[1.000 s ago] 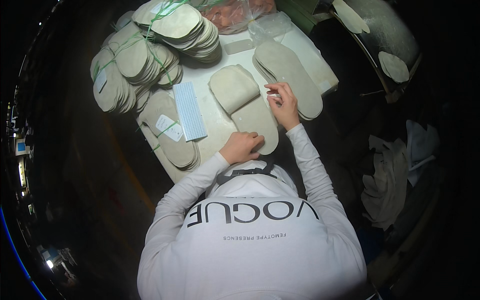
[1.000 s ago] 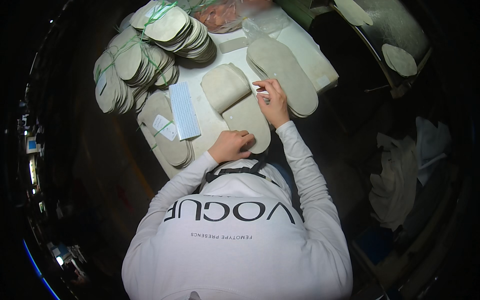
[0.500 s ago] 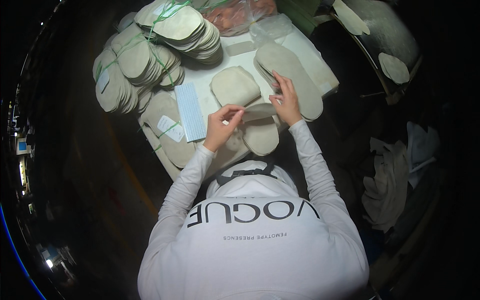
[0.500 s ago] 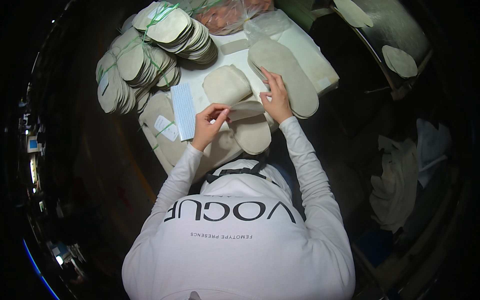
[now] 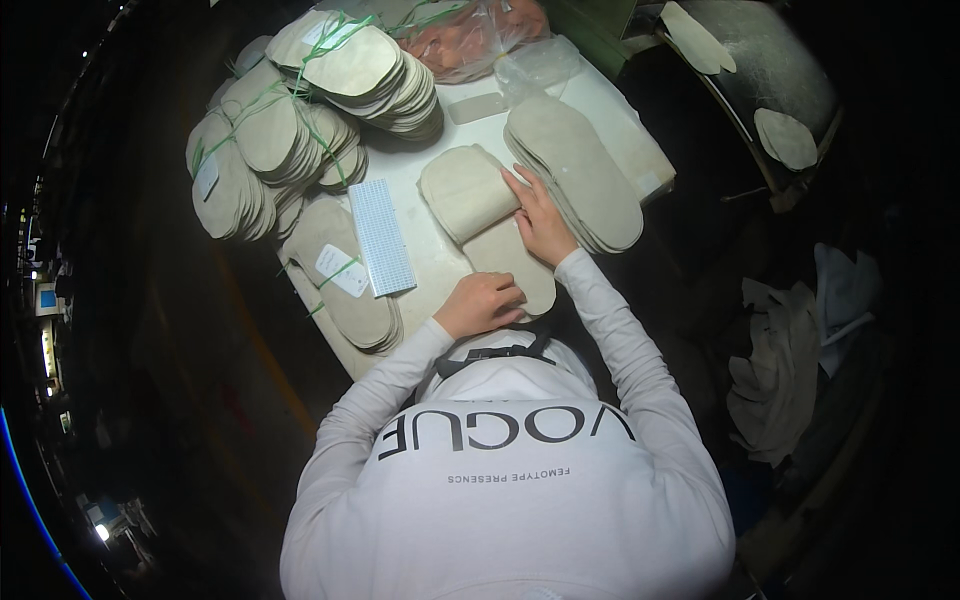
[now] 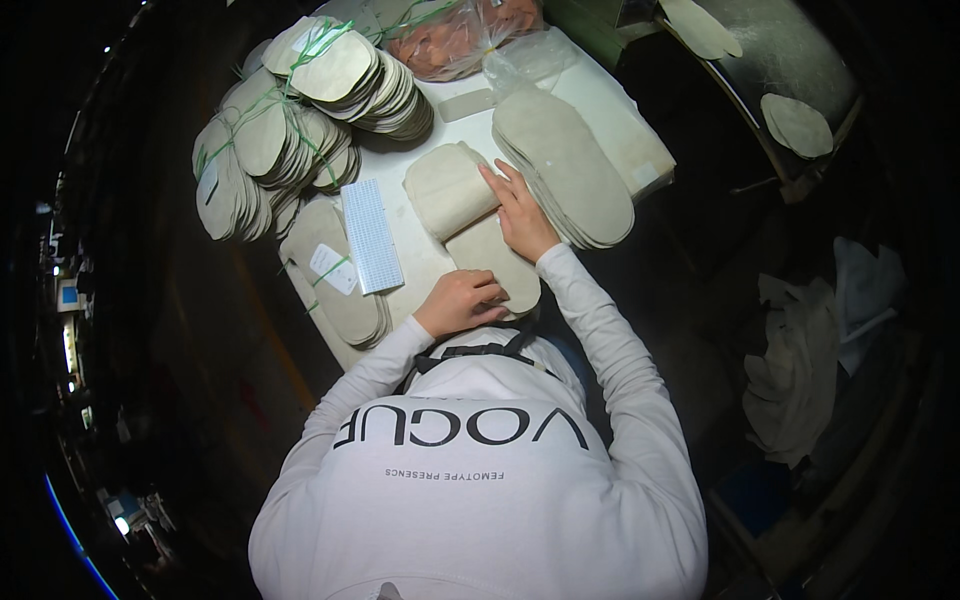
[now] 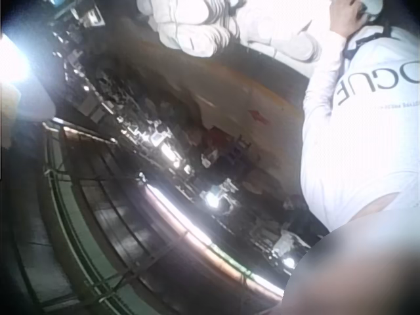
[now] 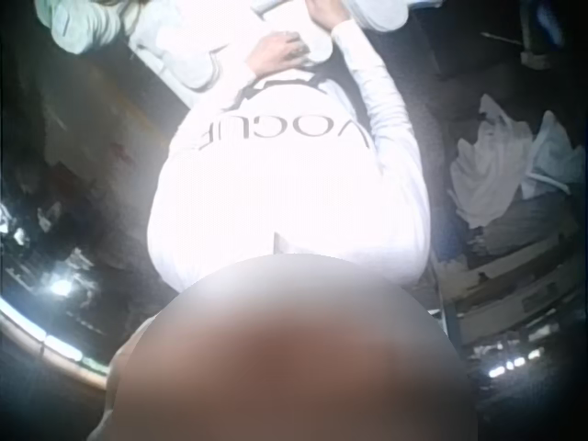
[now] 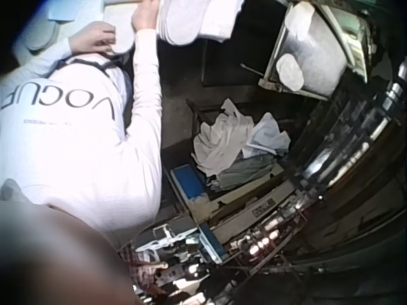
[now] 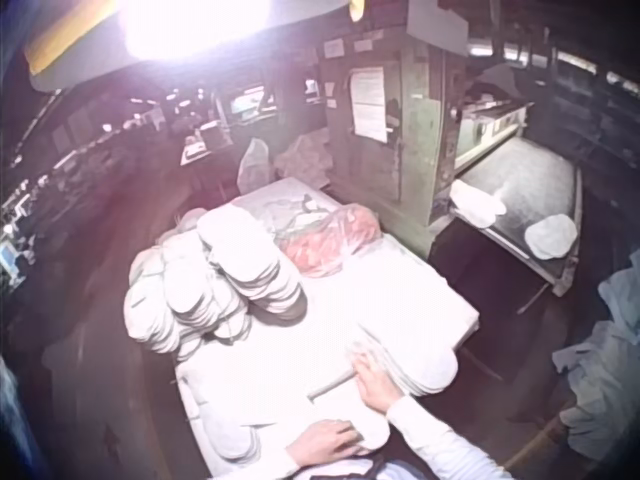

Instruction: The person applies small adhesive stickers to the heel area of shoe insoles. They pick an insole, peel a sticker from a sheet, place it on the insole, and press it down, repeating this process for multiple insoles on a workbench.

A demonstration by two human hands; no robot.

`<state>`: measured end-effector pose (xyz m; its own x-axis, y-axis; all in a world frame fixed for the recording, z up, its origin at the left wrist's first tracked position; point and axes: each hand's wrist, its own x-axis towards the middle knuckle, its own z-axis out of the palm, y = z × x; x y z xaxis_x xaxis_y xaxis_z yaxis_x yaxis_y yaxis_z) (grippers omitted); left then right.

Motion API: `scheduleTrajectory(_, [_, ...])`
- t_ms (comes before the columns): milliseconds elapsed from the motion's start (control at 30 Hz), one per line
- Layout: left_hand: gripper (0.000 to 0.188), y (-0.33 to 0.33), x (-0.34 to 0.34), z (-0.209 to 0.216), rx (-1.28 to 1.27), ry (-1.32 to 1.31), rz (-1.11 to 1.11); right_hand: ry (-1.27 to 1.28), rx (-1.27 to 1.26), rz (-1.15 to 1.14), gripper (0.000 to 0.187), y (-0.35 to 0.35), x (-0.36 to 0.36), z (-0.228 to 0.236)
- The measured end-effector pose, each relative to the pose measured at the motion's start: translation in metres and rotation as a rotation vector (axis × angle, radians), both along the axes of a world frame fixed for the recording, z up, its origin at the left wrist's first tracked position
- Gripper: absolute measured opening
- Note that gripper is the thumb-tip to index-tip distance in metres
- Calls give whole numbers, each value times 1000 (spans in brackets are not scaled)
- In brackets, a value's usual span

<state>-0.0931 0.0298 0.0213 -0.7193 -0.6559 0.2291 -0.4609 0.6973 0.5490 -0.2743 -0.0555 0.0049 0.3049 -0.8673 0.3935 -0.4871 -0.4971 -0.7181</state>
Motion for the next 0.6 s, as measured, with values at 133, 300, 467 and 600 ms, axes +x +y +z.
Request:
scheduleTrajectory(133, [16,-12,16,14,402,215,279,-215,41,-150,56,-5,-10,2])
scheduleTrajectory(300, [45,-61,58,19,373,973,794,-334,124,-237,38,-14,-15,6])
scheduleTrajectory(467, [51,-101,74,-14,1010,728,1089,-696,704,-164,31,8,4,17])
scheduleTrajectory(600, [49,-144,69,-42,938,855,1027,-776,917,-131,36,38,10,20])
